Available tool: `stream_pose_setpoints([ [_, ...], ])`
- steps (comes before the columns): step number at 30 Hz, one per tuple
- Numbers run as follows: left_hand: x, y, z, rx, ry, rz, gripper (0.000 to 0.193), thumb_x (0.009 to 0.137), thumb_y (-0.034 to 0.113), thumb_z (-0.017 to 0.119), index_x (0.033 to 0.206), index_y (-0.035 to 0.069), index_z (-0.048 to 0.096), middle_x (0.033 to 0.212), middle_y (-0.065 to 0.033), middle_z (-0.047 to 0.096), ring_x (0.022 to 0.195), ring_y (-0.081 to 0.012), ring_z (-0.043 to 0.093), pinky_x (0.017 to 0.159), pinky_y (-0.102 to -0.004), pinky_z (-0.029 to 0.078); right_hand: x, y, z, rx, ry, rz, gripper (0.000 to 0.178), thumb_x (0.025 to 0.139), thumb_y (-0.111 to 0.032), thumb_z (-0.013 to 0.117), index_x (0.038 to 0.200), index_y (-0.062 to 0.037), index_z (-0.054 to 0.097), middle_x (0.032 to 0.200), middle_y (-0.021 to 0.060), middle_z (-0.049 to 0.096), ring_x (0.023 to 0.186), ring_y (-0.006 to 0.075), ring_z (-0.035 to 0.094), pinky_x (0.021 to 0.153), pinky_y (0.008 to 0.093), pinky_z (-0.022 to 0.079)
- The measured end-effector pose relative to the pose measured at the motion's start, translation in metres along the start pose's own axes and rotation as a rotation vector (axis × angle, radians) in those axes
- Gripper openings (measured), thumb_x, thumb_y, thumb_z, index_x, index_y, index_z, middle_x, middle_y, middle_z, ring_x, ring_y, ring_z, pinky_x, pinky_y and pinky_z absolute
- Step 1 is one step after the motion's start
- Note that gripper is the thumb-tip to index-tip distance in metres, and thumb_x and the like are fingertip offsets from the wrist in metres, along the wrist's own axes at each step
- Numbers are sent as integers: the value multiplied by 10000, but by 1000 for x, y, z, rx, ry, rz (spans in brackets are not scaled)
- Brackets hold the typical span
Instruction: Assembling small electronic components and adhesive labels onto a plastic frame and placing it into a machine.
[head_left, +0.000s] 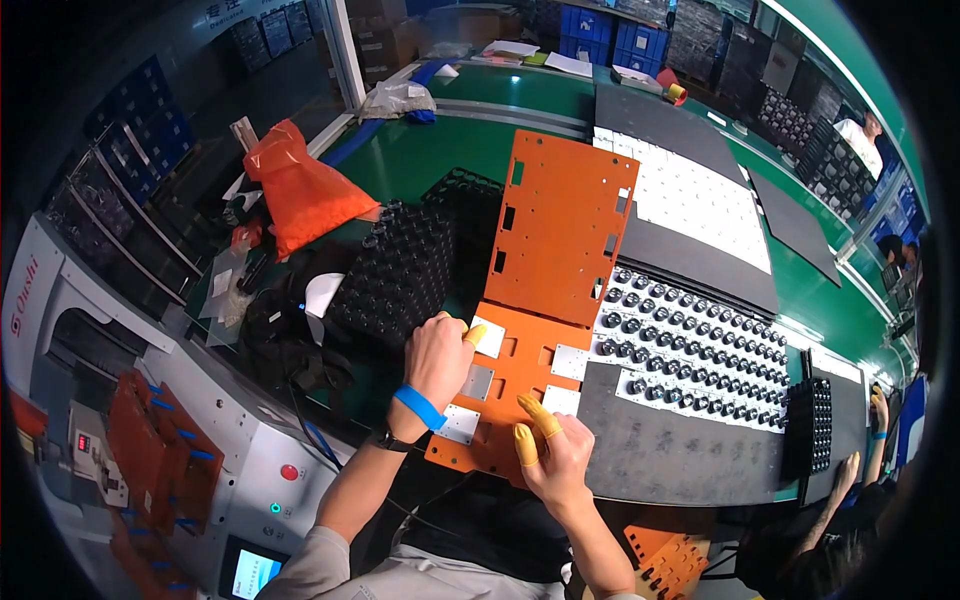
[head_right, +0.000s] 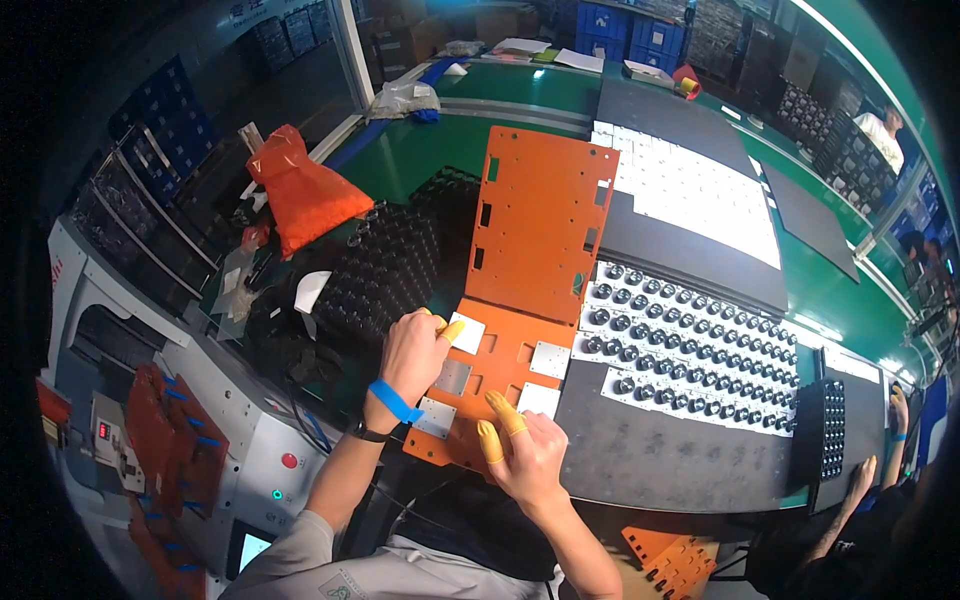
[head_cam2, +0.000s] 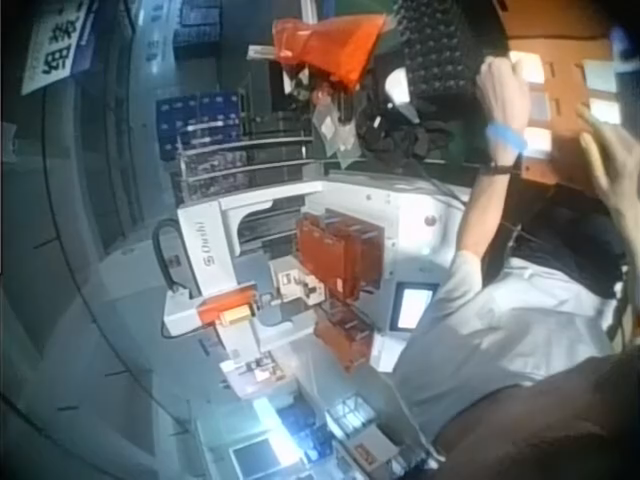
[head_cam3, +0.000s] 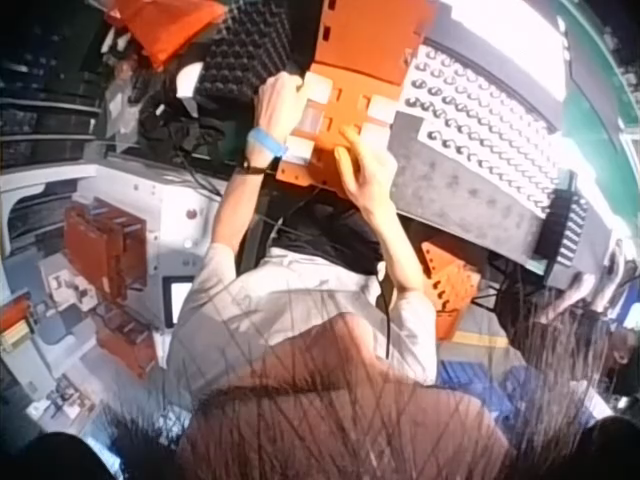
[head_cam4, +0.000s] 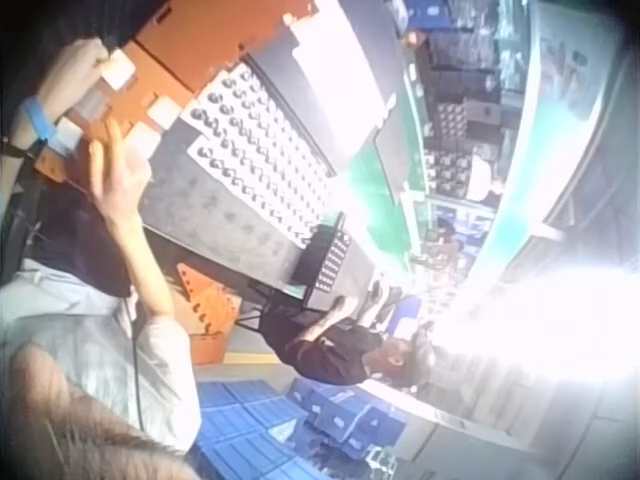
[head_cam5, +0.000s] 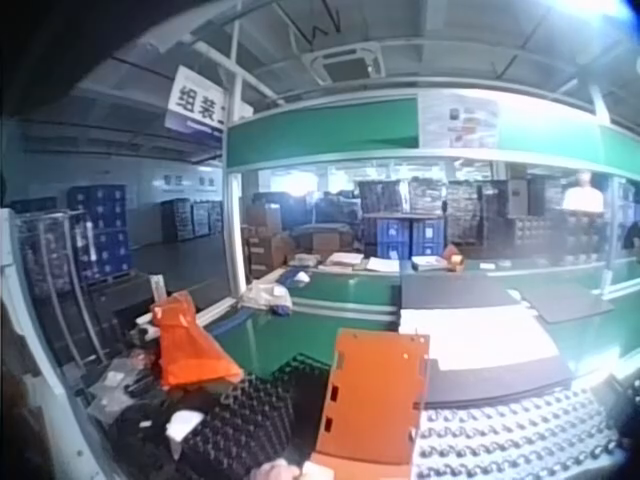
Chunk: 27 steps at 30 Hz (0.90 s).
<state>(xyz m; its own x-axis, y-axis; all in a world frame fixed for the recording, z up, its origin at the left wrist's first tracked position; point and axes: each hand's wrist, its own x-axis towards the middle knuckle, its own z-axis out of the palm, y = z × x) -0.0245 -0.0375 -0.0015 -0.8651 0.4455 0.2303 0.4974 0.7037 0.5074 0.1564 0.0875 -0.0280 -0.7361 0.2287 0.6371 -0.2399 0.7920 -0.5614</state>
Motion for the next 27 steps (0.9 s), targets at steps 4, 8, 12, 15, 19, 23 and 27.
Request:
stream_pose_setpoints([
  [4, 1, -5, 3, 10, -27, 6, 162, 887, 52, 657, 920, -86, 736, 912, -280, 698, 863, -449, 692, 753, -487, 562, 1, 0, 0, 7, -12, 6, 387, 839, -130, 785, 1203, -27, 705, 616, 42, 498, 522, 240, 483, 528, 381, 390],
  [8, 2, -1, 4, 7, -39, -11, 150, 889, 39, 639, 873, -91, 712, 889, -285, 691, 843, -456, 687, 739, -502, 561, 2, -1, 0, 13, -9, 17, 391, 842, -127, 782, 1212, -28, 707, 622, 41, 513, 524, 236, 489, 532, 380, 395],
  [12, 2, -2, 8, 22, -73, -27, 144, 896, 33, 632, 821, -80, 682, 893, -282, 690, 841, -459, 686, 733, -517, 560, 1, 0, 1, 18, -13, 30, 388, 850, -125, 777, 1221, -30, 709, 625, 38, 524, 524, 231, 495, 534, 378, 398],
  [15, 2, -2, 8, 55, -84, -24, 155, 909, 43, 630, 811, -69, 676, 881, -276, 691, 836, -456, 688, 734, -518, 561, 2, -2, 0, 10, -22, 36, 379, 855, -125, 775, 1217, -30, 712, 620, 39, 524, 519, 231, 495, 535, 376, 400],
  [19, 1, 1, 6, 65, -85, -32, 166, 919, 61, 636, 816, -61, 682, 885, -272, 690, 839, -451, 690, 737, -522, 559, 3, -2, 1, 19, -27, 45, 376, 857, -120, 772, 1217, -30, 714, 614, 40, 524, 514, 234, 497, 535, 376, 400],
  [23, -1, 0, 7, 75, -108, -16, 163, 931, 74, 634, 846, -53, 691, 922, -266, 692, 854, -446, 692, 743, -519, 558, 5, -5, 1, 53, -31, 86, 347, 842, -64, 741, 1183, -2, 724, 621, 77, 501, 540, 259, 473, 537, 386, 374],
  [27, -1, -1, 6, 74, -129, -19, 153, 934, 77, 630, 877, -49, 696, 946, -260, 694, 867, -445, 692, 749, -516, 560, 5, -6, 1, 44, -31, 86, 339, 843, -61, 741, 1177, -5, 727, 621, 80, 506, 540, 262, 475, 537, 385, 379],
])
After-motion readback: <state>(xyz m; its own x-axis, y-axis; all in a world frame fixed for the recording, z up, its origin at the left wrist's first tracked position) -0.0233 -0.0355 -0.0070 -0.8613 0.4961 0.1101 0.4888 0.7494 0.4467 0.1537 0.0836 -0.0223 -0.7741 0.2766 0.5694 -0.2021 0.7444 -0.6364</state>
